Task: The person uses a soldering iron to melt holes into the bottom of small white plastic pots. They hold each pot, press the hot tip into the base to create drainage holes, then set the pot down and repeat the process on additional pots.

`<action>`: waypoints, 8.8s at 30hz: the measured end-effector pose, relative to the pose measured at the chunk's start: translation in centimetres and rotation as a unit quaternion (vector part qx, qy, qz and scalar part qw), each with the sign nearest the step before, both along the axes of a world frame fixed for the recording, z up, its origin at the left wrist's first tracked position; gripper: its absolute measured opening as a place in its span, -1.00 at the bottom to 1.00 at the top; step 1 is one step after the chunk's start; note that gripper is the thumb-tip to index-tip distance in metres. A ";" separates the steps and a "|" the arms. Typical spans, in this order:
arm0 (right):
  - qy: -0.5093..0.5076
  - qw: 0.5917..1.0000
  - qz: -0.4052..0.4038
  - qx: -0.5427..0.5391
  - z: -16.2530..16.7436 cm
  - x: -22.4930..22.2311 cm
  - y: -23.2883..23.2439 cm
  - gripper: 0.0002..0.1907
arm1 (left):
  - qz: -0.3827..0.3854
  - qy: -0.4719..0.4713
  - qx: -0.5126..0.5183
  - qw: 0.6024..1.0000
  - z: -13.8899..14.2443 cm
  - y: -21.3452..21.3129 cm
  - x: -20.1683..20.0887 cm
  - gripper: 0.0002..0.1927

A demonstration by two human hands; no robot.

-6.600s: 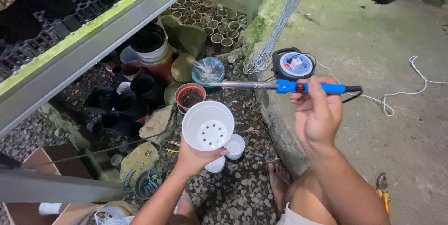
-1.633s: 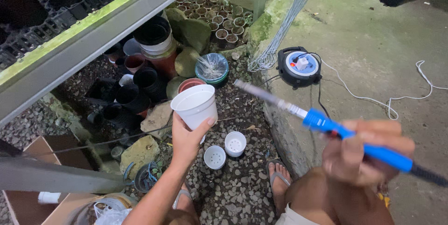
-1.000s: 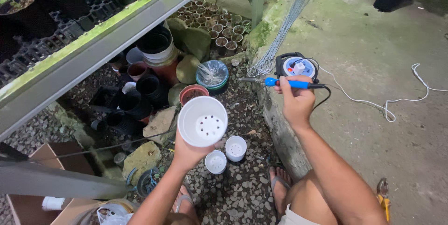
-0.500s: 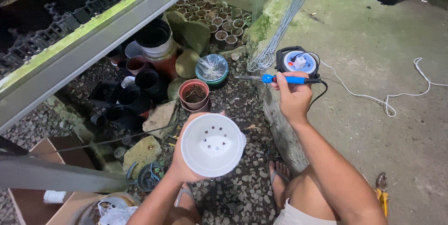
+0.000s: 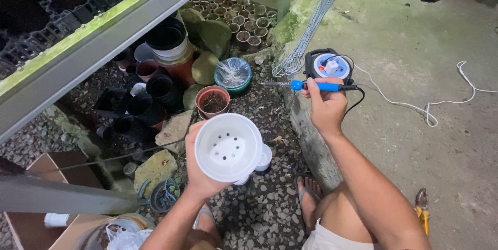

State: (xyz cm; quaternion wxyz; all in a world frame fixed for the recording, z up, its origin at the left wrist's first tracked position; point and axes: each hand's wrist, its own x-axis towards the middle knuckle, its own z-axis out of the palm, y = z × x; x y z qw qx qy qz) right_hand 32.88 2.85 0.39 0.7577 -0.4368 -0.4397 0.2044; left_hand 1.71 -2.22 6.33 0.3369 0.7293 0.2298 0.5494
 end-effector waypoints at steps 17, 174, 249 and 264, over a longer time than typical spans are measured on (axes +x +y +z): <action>-0.010 1.000 -0.007 -0.002 -0.1 0.1 0.0 -0.86 | -0.038 -0.012 -0.095 0.995 -1.2 0.0 -0.6 0.21; -0.011 1.000 -0.002 -0.012 -0.2 0.4 -0.5 -0.84 | 0.034 -0.085 -0.133 0.987 -0.9 -0.6 1.4 -0.01; -0.337 0.935 -0.090 0.061 1.0 -4.2 -1.7 -0.87 | 0.170 0.074 -0.015 0.983 -1.9 1.5 0.1 -0.06; 0.131 0.973 0.145 -0.124 0.5 -4.2 0.6 -0.75 | 0.242 -0.008 -0.080 0.967 -4.7 2.4 -8.8 -0.10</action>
